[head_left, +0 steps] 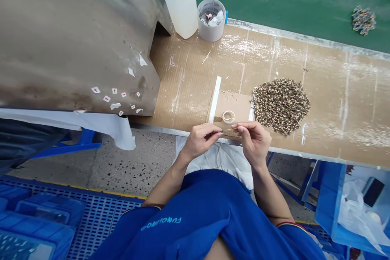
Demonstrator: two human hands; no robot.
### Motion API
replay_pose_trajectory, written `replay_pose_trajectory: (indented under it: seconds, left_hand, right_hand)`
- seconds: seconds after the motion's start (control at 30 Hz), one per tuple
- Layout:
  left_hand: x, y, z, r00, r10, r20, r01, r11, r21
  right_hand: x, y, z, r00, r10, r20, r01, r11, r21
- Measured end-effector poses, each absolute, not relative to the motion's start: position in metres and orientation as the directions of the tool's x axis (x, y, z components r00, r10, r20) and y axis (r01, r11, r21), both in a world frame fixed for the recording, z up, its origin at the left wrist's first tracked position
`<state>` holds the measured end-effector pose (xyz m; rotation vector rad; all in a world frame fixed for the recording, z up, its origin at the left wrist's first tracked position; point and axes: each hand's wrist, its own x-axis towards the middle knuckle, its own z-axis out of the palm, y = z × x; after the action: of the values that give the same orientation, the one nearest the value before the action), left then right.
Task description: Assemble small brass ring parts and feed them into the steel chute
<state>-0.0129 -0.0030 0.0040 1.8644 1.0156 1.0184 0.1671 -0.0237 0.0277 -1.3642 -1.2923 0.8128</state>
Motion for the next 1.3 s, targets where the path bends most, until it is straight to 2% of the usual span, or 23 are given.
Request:
replay_pose_trajectory:
  seconds: [0.3,0.5,0.63,0.83,0.93,1.03,1.2,1.3]
  left_hand:
    - [-0.012,-0.004,0.004,0.362,0.891,0.275,0.289,-0.388,0.875]
    - [-0.013,-0.003,0.002,0.38,0.878,0.29,0.282,-0.408,0.868]
    - [-0.015,-0.003,0.001,0.383,0.875,0.297,0.265,-0.412,0.872]
    - [-0.018,-0.001,0.001,0.355,0.892,0.28,0.184,-0.36,0.914]
    - [-0.02,0.0,0.001,0.346,0.902,0.258,0.159,-0.327,0.932]
    - [-0.021,0.0,0.0,0.343,0.906,0.246,0.14,-0.309,0.941]
    - [-0.023,0.0,-0.002,0.348,0.896,0.276,0.142,-0.341,0.929]
    - [-0.022,0.0,-0.003,0.344,0.893,0.29,0.149,-0.357,0.922]
  right_hand:
    - [0.162,-0.027,0.023,0.17,0.974,0.149,0.276,0.098,-0.956]
    - [0.163,-0.025,0.025,0.127,0.971,0.204,0.377,0.143,-0.915]
    - [0.165,-0.023,0.026,0.085,0.977,0.196,0.362,0.154,-0.919]
    - [0.164,-0.026,0.028,0.081,0.967,0.24,0.35,0.198,-0.916]
    - [0.168,-0.019,0.025,0.16,0.943,0.292,0.339,0.225,-0.913]
    - [0.171,-0.006,0.021,0.196,0.898,0.395,0.452,0.275,-0.848]
    - [0.18,-0.005,0.02,0.063,0.89,0.451,0.635,0.313,-0.706]
    - [0.197,-0.02,0.019,0.178,0.86,0.478,0.705,0.228,-0.672]
